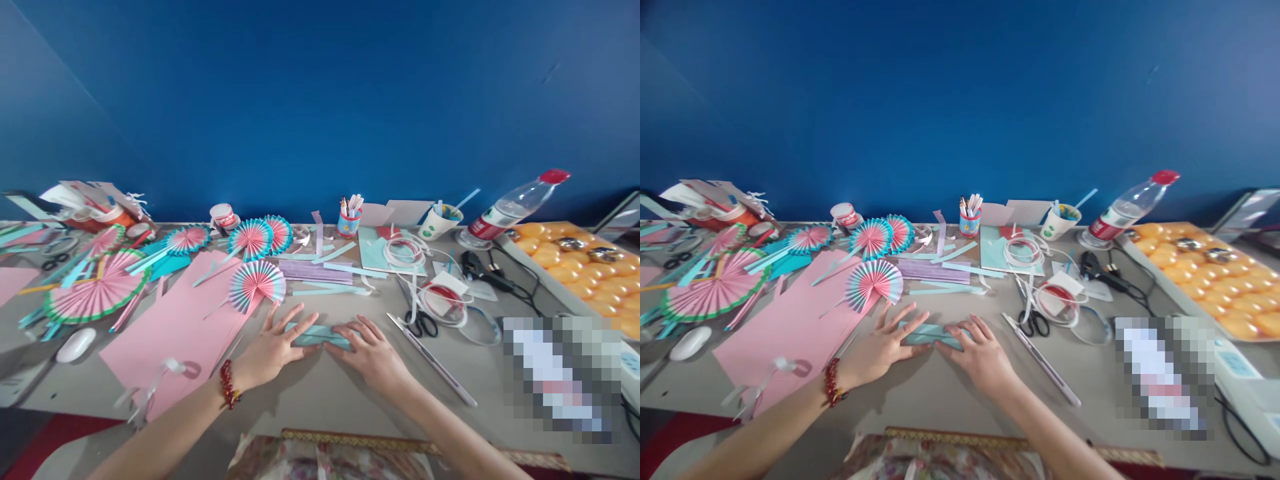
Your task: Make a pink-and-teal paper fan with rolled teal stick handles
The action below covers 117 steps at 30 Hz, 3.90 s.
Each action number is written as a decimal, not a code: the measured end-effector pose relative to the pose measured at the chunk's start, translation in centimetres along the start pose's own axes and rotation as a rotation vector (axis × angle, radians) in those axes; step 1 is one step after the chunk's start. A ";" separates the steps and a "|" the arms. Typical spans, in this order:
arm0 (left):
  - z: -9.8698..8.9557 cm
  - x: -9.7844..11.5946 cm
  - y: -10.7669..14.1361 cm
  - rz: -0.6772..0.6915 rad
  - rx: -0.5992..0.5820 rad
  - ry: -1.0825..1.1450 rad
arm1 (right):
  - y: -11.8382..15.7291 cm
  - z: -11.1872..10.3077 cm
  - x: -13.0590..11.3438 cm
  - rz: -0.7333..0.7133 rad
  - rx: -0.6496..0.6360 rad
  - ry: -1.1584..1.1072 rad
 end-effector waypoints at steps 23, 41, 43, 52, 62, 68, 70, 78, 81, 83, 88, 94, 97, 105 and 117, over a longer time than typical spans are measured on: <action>-0.8 -3.2 4.8 -0.254 0.090 0.046 | 2.1 -1.5 0.4 -0.119 0.029 0.129; -2.2 -2.5 5.6 -0.275 0.159 -0.029 | 5.3 -3.1 2.6 0.068 0.070 0.040; -3.0 -1.5 4.7 -0.247 0.201 -0.036 | 5.4 -3.0 2.6 0.054 0.066 0.026; 0.0 4.3 -1.2 0.118 0.042 0.023 | 5.5 -2.5 2.9 0.069 0.047 0.002; 0.0 2.2 1.0 0.004 0.034 0.011 | 3.7 -4.3 2.0 0.102 0.086 -0.033; -0.2 1.5 -0.3 -0.097 0.145 0.070 | 0.4 -2.3 0.4 0.054 0.117 0.004; -0.3 1.4 -0.8 -0.101 0.149 0.072 | -0.5 -1.1 0.0 -0.009 0.071 0.032; -0.2 0.9 -1.2 -0.118 0.197 0.058 | -1.1 -0.4 0.0 -0.102 0.079 0.053; -0.1 0.6 -1.1 -0.158 0.222 0.078 | -1.3 -0.4 0.2 -0.082 0.078 0.006; 0.0 0.3 -0.9 -0.194 0.239 0.086 | -1.4 -0.4 0.5 -0.045 0.068 -0.039; -0.1 -1.0 -0.1 -0.327 0.264 0.097 | -1.0 -1.1 2.0 0.132 0.058 -0.132; -0.2 -2.2 0.3 -0.414 0.292 0.125 | -0.3 -1.7 3.6 0.303 0.085 -0.227; -0.1 -2.4 0.3 -0.421 0.299 0.129 | -0.2 -1.7 4.1 0.352 0.113 -0.242; -0.1 -3.1 0.4 -0.459 0.285 0.148 | 0.0 -1.0 4.8 0.401 0.109 -0.258; 0.1 -3.4 0.3 -0.476 0.260 0.167 | 0.1 -1.0 5.2 0.426 0.112 -0.304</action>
Point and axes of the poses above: each hand's wrist, its own y-axis away from the middle knuckle, its own z-axis out of the palm, x = y × z, the point moved 10 cm from there along -y, towards the middle knuckle, and after that the axes turned 6 degrees about x, right-handed, at the moved point
